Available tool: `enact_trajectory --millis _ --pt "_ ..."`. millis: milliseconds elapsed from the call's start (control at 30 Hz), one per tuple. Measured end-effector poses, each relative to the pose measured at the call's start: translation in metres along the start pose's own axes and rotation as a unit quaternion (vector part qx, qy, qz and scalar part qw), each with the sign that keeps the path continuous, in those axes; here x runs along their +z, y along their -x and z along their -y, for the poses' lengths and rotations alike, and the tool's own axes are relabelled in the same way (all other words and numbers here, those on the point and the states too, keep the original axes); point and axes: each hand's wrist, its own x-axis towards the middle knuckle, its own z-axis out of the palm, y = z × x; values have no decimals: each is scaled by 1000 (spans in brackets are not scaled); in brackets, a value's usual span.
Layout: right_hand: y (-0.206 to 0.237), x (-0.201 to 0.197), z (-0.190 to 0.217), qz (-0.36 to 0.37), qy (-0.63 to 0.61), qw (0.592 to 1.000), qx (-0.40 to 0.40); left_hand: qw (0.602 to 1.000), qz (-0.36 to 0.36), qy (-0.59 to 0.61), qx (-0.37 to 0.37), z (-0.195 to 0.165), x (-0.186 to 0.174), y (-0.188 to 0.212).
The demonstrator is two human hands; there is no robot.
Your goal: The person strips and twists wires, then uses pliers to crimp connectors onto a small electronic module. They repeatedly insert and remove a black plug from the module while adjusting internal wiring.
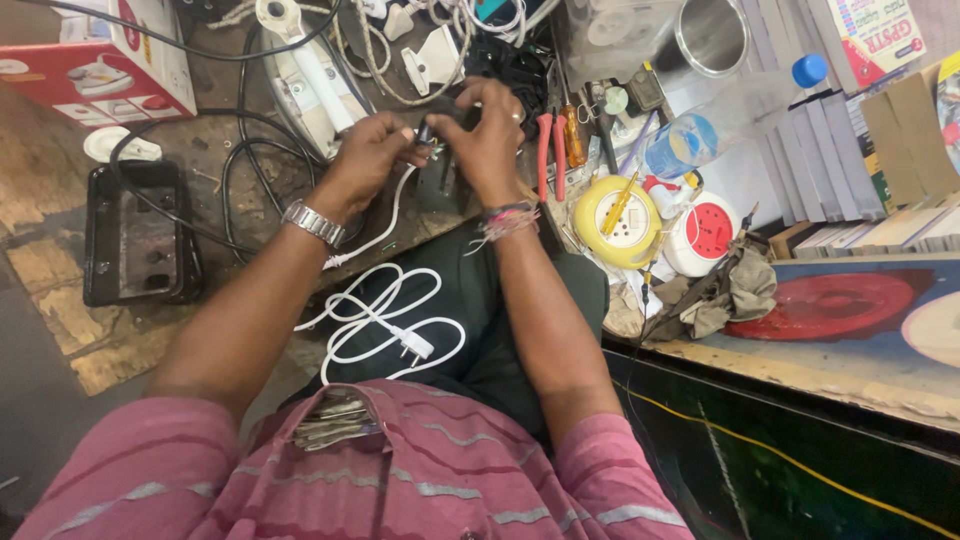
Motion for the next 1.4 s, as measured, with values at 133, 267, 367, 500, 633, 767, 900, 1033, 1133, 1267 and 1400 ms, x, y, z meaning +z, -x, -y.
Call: enact_trajectory --millis 133,267,367,500,633,767,900,1033,1133,1267,1400 --pt "-8 -4 2 -69 99 992 -25 1000 -11 -21 6 2 0 1" --pt "5 -5 9 -64 150 985 -53 999 -32 20 -11 2 1 0" --pt "8 -2 4 -18 136 987 -86 999 -28 37 -15 2 3 0" --pt "7 5 -3 57 43 997 -27 999 -40 22 -30 1 5 1" --pt "10 1 4 1 111 993 -51 997 -56 9 -45 4 2 3" --pt "23 -10 22 33 155 979 -130 996 -68 41 -33 7 4 1" --pt "27 -4 29 49 167 976 -133 995 -79 -50 19 -6 14 2" --pt "27 6 19 49 130 983 -121 863 -105 -465 168 -39 17 16" --pt "28 14 9 59 107 986 -110 743 -73 -600 286 -61 20 28" --pt "29 20 3 70 121 986 -93 735 -51 -607 296 -73 25 28" --pt "24 13 -4 70 106 986 -104 780 -51 -579 232 -65 20 20"
